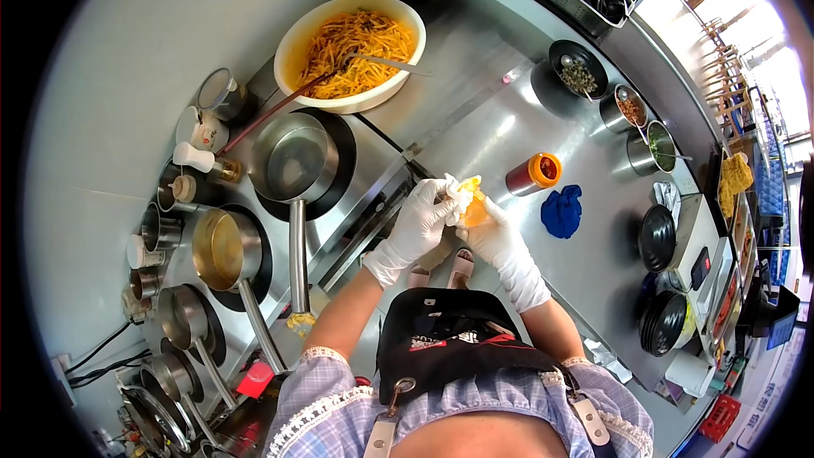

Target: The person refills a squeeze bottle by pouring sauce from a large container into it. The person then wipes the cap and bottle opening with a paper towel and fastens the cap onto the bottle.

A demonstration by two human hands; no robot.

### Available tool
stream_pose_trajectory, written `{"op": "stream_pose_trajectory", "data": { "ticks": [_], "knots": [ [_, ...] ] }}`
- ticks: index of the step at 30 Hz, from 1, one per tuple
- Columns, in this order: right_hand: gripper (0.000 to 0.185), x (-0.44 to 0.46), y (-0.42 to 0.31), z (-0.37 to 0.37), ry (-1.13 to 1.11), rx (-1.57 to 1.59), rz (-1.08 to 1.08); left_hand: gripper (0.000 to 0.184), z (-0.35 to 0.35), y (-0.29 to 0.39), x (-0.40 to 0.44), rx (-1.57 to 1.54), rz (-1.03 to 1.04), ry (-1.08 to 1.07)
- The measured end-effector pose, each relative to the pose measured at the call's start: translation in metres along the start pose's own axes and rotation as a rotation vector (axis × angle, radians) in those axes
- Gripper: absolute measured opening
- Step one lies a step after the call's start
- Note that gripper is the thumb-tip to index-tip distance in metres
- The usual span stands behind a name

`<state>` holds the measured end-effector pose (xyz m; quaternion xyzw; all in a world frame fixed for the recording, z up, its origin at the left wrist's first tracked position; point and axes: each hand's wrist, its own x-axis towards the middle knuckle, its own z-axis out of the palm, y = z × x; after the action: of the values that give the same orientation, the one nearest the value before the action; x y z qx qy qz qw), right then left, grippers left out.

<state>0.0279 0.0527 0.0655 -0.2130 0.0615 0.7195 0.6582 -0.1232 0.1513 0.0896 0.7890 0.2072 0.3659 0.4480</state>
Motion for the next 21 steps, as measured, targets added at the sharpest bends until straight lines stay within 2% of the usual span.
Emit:
{"op": "stream_pose_trajectory", "data": {
  "ticks": [3, 5, 6, 7, 10, 13, 15, 17, 19, 21],
  "knots": [
    [0.043, 0.000, 0.000, -0.002, -0.047, -0.021, -0.034, 0.017, -0.005, -0.002, 0.000, 0.040, 0.098, -0.096],
    [0.044, 0.001, 0.000, -0.006, -0.091, 0.052, -0.030, 0.017, 0.008, -0.011, -0.005, 0.067, 0.095, 0.051],
    [0.044, 0.003, 0.000, -0.008, -0.133, 0.127, -0.022, 0.018, 0.013, -0.011, -0.010, -0.039, -0.010, 0.078],
    [0.044, 0.002, 0.001, -0.004, -0.133, 0.129, -0.023, 0.018, 0.018, -0.008, -0.013, -0.039, -0.010, 0.076],
    [0.044, -0.002, 0.005, 0.003, -0.067, 0.138, -0.093, 0.013, 0.029, -0.002, -0.027, -0.073, -0.216, 0.162],
    [0.047, -0.002, 0.004, 0.005, -0.026, 0.152, -0.119, 0.016, 0.033, -0.006, -0.029, -0.052, -0.175, 0.223],
    [0.048, -0.002, 0.000, 0.009, -0.134, 0.004, -0.131, 0.020, 0.029, -0.006, -0.023, -0.079, -0.183, 0.218],
    [0.046, 0.001, -0.004, 0.002, -0.150, -0.031, -0.123, 0.024, 0.024, -0.010, -0.017, -0.105, -0.189, 0.212],
    [0.045, 0.001, -0.007, -0.001, -0.165, -0.066, -0.119, 0.021, 0.016, -0.012, -0.011, -0.264, -0.230, 0.147],
    [0.042, -0.003, -0.011, -0.001, -0.017, -0.267, -0.139, 0.015, 0.008, -0.010, -0.005, -0.610, -0.415, 0.095]
  ]
}}
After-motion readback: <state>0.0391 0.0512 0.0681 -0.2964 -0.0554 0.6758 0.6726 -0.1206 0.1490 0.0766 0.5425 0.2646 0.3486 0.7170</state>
